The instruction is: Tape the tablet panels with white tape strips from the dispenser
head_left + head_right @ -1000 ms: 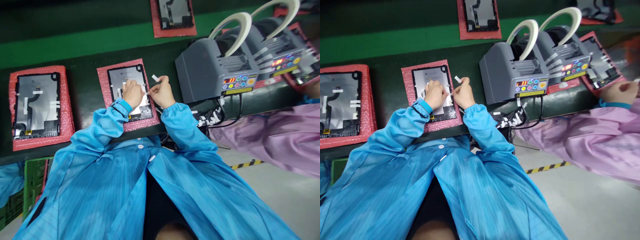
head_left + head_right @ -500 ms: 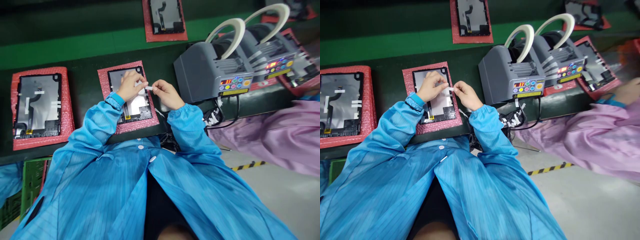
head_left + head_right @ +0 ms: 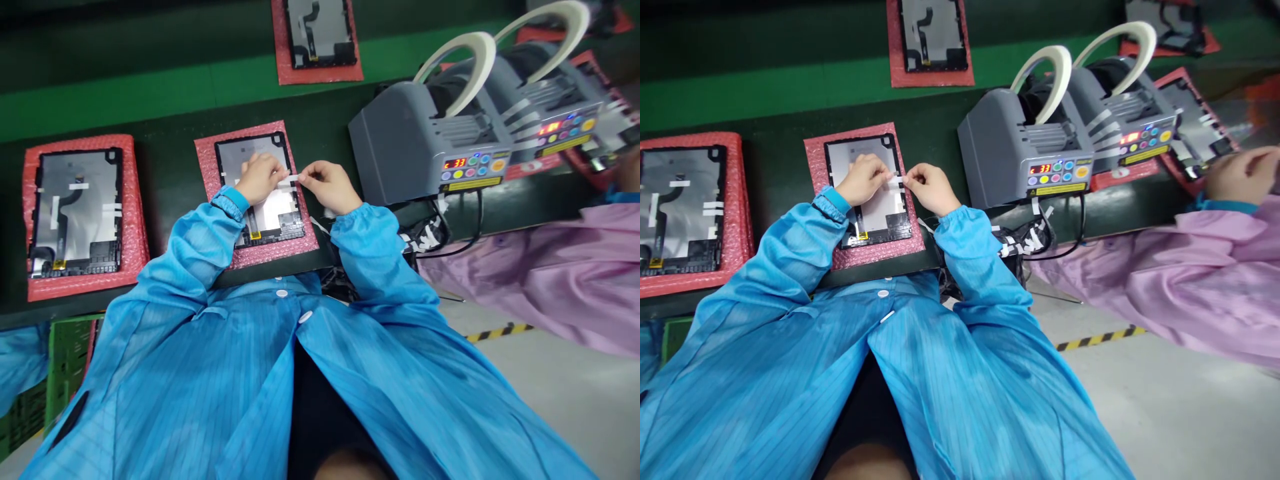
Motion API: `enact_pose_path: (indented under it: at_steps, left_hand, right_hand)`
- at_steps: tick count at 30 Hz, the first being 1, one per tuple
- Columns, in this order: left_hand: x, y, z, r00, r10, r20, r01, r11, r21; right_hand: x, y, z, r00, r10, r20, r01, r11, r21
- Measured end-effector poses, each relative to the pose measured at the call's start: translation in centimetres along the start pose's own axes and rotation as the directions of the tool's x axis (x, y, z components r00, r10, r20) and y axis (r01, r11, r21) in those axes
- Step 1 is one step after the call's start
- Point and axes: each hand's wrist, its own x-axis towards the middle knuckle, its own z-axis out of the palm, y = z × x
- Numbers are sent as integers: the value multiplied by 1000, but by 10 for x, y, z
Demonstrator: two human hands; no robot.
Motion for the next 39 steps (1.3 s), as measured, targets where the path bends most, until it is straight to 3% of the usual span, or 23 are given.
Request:
enact_pose_path:
  at_steps: [5,9,17,22,27,33,35,37,39]
  left_hand:
    - [1,3,8,998,-58,-36,60,997,53]
    - [0,4,17,994,-79,-77,87,990,114]
    - [0,-9,28,990,12,-144,5,993,117]
    - [-5,7,21,992,-29,-120,47,989,143]
    - [-14,31,3,986,-160,-52,168,952,254]
    - [-16,33,1,987,-150,-62,160,960,230]
    - [-12,31,-4,987,-158,-37,163,961,222]
    - [-4,25,-18,986,-166,-32,169,964,204]
    - [7,11,-39,982,-165,-88,178,969,172]
  right_hand:
    - [8,7,11,998,-58,5,58,982,-179]
    - [11,15,17,999,-42,-21,34,955,-294]
    - [13,20,22,1000,-10,-28,0,947,-320]
    - [18,17,17,1000,5,-8,-8,928,-372]
    - [-2,-3,12,996,-8,-87,-37,862,-506]
    - [-39,-21,28,998,-60,26,63,780,-622]
    - [-27,-24,22,997,-37,67,71,778,-624]
    - [6,-26,10,998,-5,67,44,808,-588]
    - [57,-29,-3,996,45,-71,-75,850,-521]
